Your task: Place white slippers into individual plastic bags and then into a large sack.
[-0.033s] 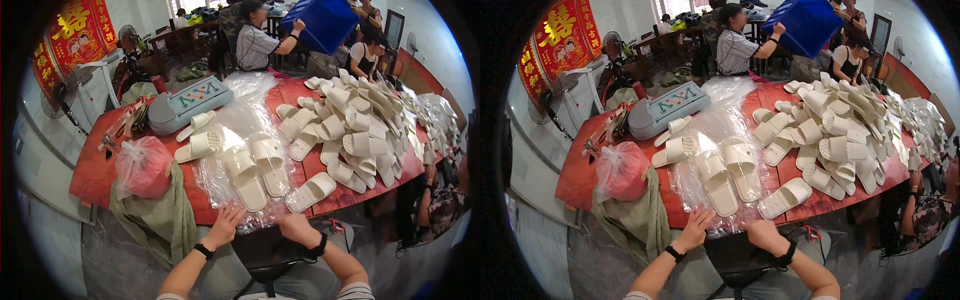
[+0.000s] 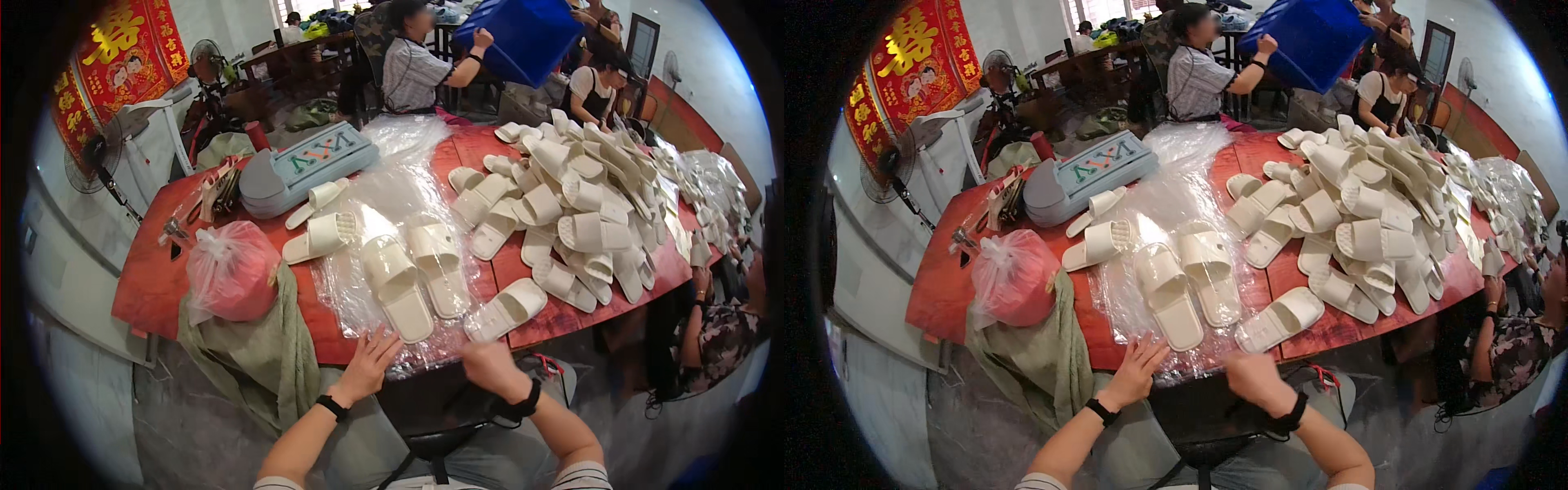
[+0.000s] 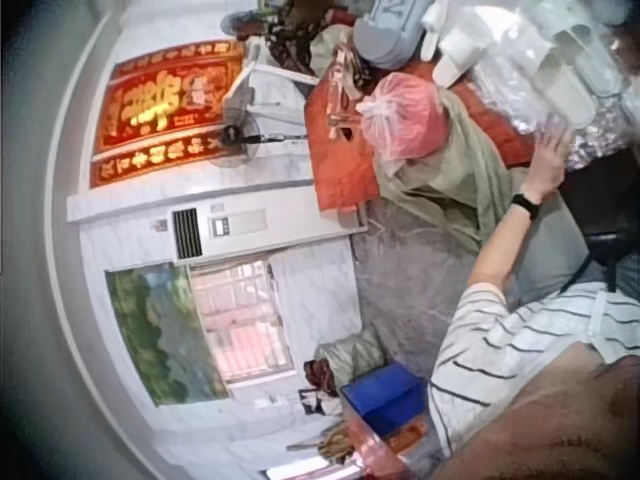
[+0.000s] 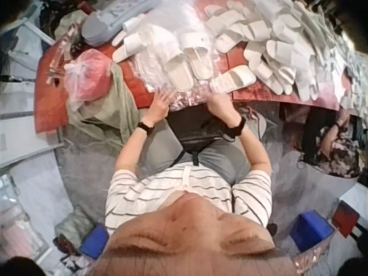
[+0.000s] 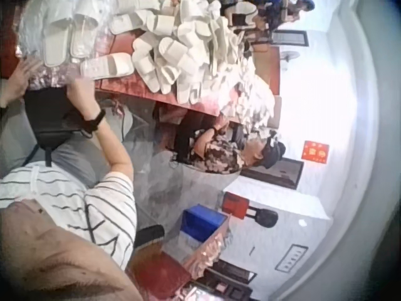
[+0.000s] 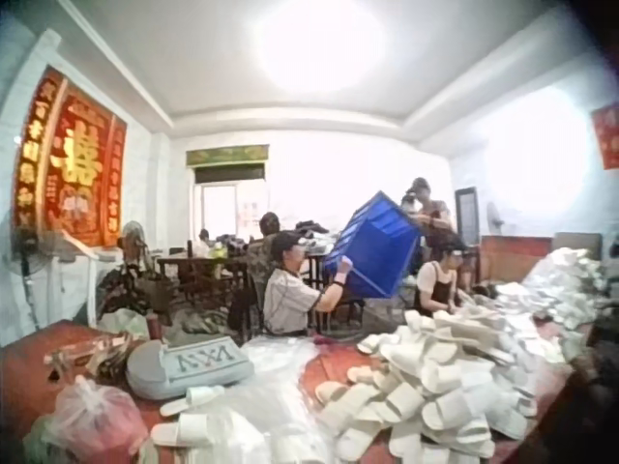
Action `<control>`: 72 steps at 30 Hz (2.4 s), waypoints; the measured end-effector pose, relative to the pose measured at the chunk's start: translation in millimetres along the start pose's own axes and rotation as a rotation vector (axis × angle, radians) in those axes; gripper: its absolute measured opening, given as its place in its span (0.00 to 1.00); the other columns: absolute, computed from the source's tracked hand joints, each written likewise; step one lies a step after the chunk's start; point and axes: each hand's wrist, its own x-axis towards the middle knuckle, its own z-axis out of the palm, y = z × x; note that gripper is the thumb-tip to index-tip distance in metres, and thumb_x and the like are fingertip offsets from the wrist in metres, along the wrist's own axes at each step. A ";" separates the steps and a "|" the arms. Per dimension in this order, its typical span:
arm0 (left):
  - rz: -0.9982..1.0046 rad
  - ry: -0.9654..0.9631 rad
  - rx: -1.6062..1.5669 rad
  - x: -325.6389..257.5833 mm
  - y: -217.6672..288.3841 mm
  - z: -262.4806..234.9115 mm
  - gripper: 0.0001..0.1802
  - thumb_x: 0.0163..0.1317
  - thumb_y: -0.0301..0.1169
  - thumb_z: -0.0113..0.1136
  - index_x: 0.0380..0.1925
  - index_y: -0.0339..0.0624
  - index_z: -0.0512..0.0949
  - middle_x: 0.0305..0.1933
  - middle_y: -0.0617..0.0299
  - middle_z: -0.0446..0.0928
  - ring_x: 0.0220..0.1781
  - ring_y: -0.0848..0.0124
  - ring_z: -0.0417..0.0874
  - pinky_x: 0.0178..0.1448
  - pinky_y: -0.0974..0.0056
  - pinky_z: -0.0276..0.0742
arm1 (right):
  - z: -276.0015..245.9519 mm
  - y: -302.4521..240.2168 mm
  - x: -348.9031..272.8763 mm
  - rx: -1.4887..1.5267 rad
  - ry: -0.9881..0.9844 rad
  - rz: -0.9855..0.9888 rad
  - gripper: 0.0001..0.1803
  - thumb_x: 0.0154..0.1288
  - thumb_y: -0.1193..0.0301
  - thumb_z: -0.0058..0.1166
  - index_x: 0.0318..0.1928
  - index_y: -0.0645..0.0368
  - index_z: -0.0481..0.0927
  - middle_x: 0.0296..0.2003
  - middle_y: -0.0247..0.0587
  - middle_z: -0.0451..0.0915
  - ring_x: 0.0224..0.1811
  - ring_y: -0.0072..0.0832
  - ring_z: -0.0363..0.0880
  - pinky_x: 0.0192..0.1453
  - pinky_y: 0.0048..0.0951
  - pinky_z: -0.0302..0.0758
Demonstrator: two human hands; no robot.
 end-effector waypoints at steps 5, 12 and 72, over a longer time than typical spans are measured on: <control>0.111 -0.080 -0.026 13.2 -1.7 12.0 0.31 0.53 0.19 0.60 0.61 0.40 0.72 0.70 0.54 0.68 0.76 0.53 0.62 0.76 0.41 0.57 | -47.0 56.1 9.4 -0.174 0.501 -0.108 0.32 0.54 0.82 0.52 0.62 0.51 0.75 0.66 0.42 0.69 0.66 0.42 0.68 0.61 0.43 0.72; -0.016 0.008 -0.404 1.3 -25.6 24.4 0.17 0.59 0.22 0.62 0.50 0.38 0.80 0.60 0.53 0.79 0.70 0.54 0.72 0.75 0.49 0.61 | -8.8 117.0 30.3 -0.403 0.086 -0.401 0.31 0.56 0.72 0.58 0.61 0.30 0.77 0.74 0.25 0.60 0.76 0.36 0.56 0.70 0.47 0.63; -1.172 1.491 -1.021 -252.9 -0.8 -107.6 0.15 0.69 0.28 0.57 0.51 0.28 0.78 0.50 0.50 0.82 0.48 0.62 0.84 0.53 0.58 0.80 | 2.3 29.3 144.8 -0.428 -0.025 -0.117 0.37 0.55 0.70 0.60 0.68 0.38 0.71 0.75 0.42 0.57 0.73 0.45 0.59 0.67 0.60 0.62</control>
